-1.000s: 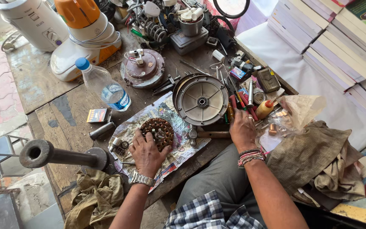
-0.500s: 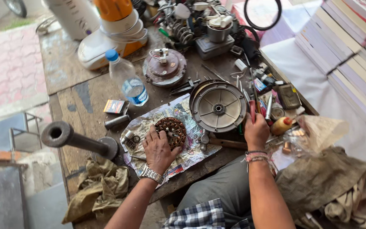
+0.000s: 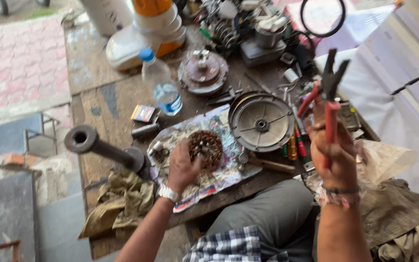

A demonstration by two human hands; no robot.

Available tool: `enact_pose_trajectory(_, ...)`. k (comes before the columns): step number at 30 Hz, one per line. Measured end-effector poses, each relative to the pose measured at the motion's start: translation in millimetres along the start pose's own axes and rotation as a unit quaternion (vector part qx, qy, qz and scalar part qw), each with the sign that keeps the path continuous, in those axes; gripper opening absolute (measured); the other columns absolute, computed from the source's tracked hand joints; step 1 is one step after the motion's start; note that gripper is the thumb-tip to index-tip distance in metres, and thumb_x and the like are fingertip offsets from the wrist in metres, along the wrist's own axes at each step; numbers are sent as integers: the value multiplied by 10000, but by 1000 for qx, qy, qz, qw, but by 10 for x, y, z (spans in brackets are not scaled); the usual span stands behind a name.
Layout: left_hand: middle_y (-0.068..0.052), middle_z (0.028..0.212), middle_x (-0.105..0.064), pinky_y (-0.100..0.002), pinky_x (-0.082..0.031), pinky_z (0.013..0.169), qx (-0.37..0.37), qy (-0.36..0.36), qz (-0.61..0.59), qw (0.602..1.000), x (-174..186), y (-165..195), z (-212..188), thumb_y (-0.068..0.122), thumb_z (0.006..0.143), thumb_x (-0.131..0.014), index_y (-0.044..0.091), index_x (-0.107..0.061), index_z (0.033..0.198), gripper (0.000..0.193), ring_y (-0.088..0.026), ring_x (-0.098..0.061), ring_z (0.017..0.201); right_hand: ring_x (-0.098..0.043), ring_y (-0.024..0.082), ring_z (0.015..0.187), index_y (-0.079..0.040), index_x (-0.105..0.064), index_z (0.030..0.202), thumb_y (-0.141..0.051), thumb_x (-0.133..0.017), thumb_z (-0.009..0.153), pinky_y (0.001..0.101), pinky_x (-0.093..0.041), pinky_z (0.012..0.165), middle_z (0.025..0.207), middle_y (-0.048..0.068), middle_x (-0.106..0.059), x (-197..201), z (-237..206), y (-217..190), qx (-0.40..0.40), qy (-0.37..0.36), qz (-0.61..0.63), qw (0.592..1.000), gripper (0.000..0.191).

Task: The person sits at a cluttered workbench and repairs a motor stator. They use pliers to adjust copper windings, wipe the component with a cloth, and apply a liquid from a squeeze bottle to a metal housing. The person also uses a hammer to tap the housing.

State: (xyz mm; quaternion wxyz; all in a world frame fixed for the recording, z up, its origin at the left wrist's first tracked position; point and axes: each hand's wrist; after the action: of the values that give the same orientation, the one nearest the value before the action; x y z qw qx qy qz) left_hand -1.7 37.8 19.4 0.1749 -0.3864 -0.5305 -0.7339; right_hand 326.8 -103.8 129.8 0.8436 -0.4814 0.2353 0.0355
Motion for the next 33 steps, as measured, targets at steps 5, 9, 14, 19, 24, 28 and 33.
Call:
enact_pose_trajectory(5,-219,1541,-467,-506,-354,1175,196,-79,-144,967,101,-133,238,342,942,-634,68,-381,1517,685,-326,-447,1427,-651,289,1139,-47,-475,1503,-103,-688,793,441,-538,946,1370,216,-624,-534,-596,151,-210,24,123,970,744)
enact_pose_trajectory(9,-271,1341,-573,-492,-473,974,188,-119,-158,962,151,-136,423,274,1003,-682,19,-570,1384,472,-382,-558,1195,-658,211,743,-80,-487,1360,15,-637,791,313,-559,557,1137,171,-638,-885,-1184,586,-343,-7,209,916,596)
enact_pose_trajectory(14,-184,969,-763,-305,-619,627,237,-118,-448,854,237,-60,569,77,890,-761,-66,-692,1157,311,-196,-724,754,-593,121,693,-25,-565,1008,30,-612,737,256,-503,585,988,73,-668,-979,-1556,1005,-504,28,21,863,281)
enact_pose_trajectory(19,-144,1063,-765,-287,-648,699,84,-54,-250,963,391,92,582,124,862,-771,38,-686,1223,381,-173,-760,864,-487,113,684,-52,-633,1046,-20,-654,791,251,-402,578,817,28,-540,-1018,-1571,1103,-523,-13,-83,848,257)
enact_pose_trajectory(24,-103,1107,-752,-323,-647,692,61,-35,-185,980,443,157,678,186,835,-786,84,-689,1231,420,-201,-767,865,-558,154,747,-75,-610,1016,-42,-616,793,297,-485,593,840,36,-588,-1067,-1176,1378,-523,-2,-17,852,226)
enact_pose_trajectory(28,-87,1058,-789,-331,-606,778,-2,11,-122,992,367,93,655,236,800,-850,106,-751,1192,424,-187,-762,916,-580,144,857,-89,-608,1047,-74,-634,848,265,-487,654,922,28,-611,-1062,-968,1589,-545,17,-67,835,202)
enact_pose_trajectory(33,-79,1024,-793,-315,-608,741,37,2,-137,990,359,20,628,273,799,-850,125,-758,1190,428,-166,-760,872,-534,125,833,-87,-596,1040,-61,-650,829,293,-401,581,908,0,-587,-1069,-951,1639,-560,11,-84,824,219)
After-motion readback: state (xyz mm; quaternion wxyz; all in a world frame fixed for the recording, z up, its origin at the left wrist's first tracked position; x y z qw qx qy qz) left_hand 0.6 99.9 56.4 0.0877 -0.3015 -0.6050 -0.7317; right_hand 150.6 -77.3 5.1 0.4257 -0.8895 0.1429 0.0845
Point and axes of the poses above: each hand's wrist, its own z-axis towards the middle knuckle, its own x-axis out of the back of the hand, y = z × x
